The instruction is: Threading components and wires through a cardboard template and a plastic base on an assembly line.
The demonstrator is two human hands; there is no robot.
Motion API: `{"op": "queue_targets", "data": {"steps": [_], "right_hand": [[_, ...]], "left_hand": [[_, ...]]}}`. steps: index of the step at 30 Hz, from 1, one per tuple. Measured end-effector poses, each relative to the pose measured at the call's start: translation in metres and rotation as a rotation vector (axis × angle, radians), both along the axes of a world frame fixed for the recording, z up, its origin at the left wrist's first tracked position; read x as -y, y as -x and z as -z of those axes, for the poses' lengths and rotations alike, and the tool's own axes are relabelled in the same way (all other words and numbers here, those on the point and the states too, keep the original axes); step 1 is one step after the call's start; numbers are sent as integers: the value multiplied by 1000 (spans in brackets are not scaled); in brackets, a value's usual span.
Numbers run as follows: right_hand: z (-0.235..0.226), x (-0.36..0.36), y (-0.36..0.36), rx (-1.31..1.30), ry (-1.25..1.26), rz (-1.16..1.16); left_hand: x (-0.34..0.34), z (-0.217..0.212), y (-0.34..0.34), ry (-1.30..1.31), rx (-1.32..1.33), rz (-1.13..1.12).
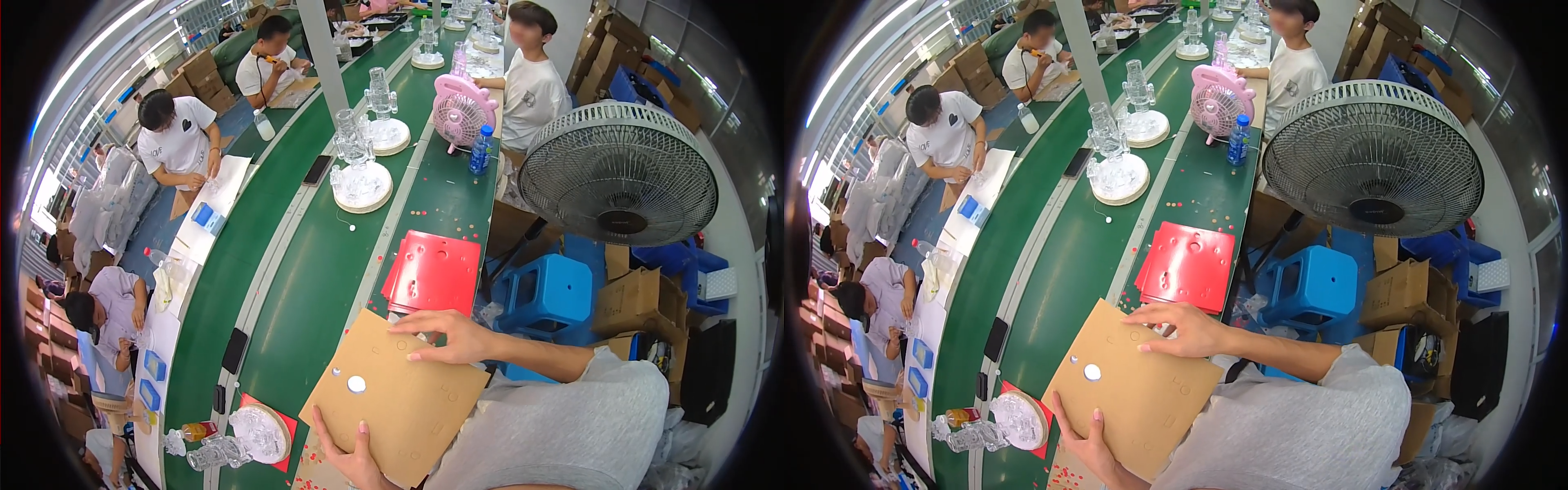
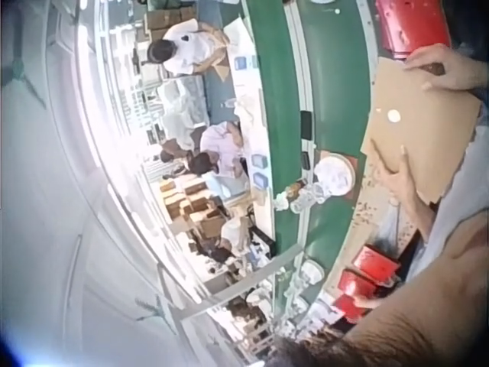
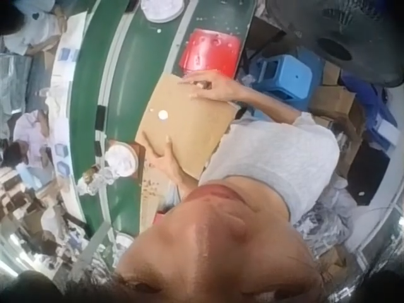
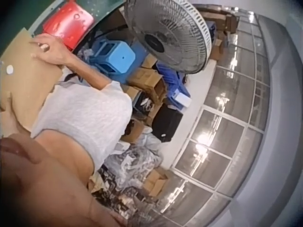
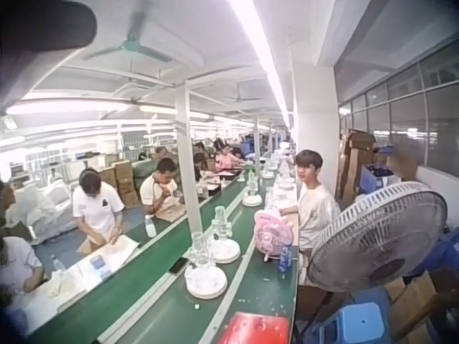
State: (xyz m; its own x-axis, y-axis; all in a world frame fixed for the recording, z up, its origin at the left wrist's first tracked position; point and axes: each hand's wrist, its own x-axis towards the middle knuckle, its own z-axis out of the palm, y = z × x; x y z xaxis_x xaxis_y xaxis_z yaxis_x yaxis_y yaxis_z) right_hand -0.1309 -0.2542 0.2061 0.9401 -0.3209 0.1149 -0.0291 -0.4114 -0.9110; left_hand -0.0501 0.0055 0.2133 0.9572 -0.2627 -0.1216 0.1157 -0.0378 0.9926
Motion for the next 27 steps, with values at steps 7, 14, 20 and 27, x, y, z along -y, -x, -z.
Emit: {"op": "queue_targets", "data": {"steps": [7, 14, 20, 27], "right_hand": [[-4, 2, -13, -139, -133, -140], [-2, -4, -16, -103, -135, -123], [2, 0, -17, -89, -159, -130], [0, -3, -14, -165, -312, -141]], "left_hand": [[-6, 4, 0, 12, 9, 3], [-5, 2, -1, 73, -29, -23], [-2, -2, 1, 111, -59, -55], [-13, -2, 0, 58, -65, -23]]}}
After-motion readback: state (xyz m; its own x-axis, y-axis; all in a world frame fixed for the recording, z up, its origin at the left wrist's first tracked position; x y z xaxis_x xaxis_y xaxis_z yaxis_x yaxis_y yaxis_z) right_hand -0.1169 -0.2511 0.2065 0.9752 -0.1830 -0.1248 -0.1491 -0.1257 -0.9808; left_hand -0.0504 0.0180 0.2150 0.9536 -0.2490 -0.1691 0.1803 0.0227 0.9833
